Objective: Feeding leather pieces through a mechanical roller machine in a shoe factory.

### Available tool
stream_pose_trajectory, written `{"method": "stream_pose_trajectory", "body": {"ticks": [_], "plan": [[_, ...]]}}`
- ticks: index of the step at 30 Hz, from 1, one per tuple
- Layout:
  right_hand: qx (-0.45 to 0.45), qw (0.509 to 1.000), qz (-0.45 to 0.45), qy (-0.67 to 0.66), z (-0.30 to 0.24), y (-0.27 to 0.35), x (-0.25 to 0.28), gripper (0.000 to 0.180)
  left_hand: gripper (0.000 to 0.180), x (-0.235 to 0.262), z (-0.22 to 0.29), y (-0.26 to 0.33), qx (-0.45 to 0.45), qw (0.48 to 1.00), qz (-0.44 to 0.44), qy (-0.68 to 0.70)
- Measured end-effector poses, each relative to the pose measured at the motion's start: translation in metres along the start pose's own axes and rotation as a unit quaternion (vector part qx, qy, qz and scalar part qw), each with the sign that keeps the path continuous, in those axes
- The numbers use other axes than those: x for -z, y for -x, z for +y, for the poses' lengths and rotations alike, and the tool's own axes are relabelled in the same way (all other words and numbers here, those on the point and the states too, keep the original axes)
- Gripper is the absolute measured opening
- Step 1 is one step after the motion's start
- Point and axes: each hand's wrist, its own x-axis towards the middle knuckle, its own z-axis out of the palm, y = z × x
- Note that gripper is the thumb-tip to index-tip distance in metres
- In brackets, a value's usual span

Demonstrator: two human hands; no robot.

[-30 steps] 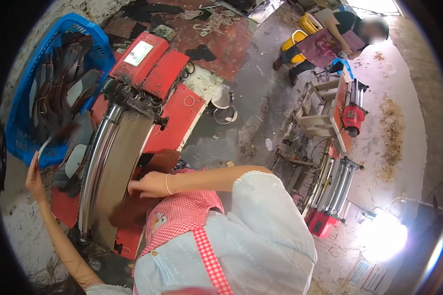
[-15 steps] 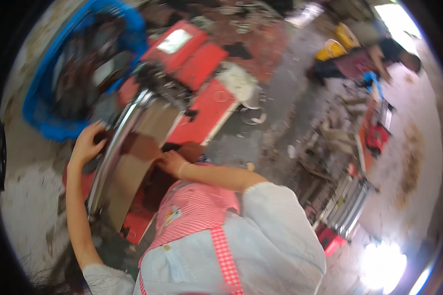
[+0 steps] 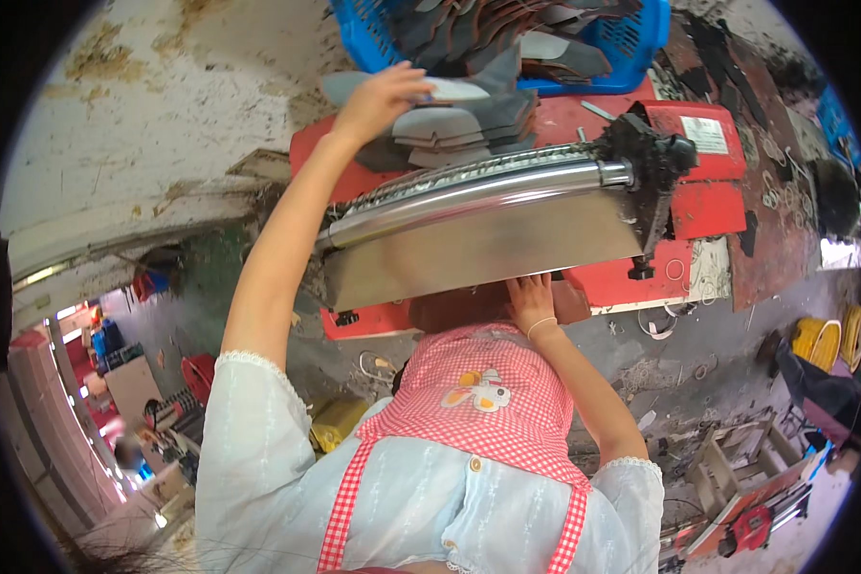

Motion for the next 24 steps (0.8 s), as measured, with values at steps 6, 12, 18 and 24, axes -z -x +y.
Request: {"method": "stream_pose_trajectory", "body": {"ticks": [6,12,18,24], "plan": [[0.147,0.977,0.1,-0.121,0.007,0.007,0.022,0.033,0.046,-0.021,0.008,0.027,0.094,0.986,-0.116,0.08],[0.11,0.927,0.062,-0.353,-0.031,0.045,0.125,0.026,0.042,0.016,-0.035,0.058,0.164,0.978,0.06,0.114],[-0.004,0.932,0.013,-0.362,-0.027,0.057,0.156,0.03,0.039,0.012,-0.016,0.06,0.217,0.965,-0.045,0.14],[-0.024,0.892,-0.011,-0.452,-0.022,0.064,0.153,0.03,0.029,-0.006,-0.019,0.061,0.239,0.952,-0.084,0.171]]}}
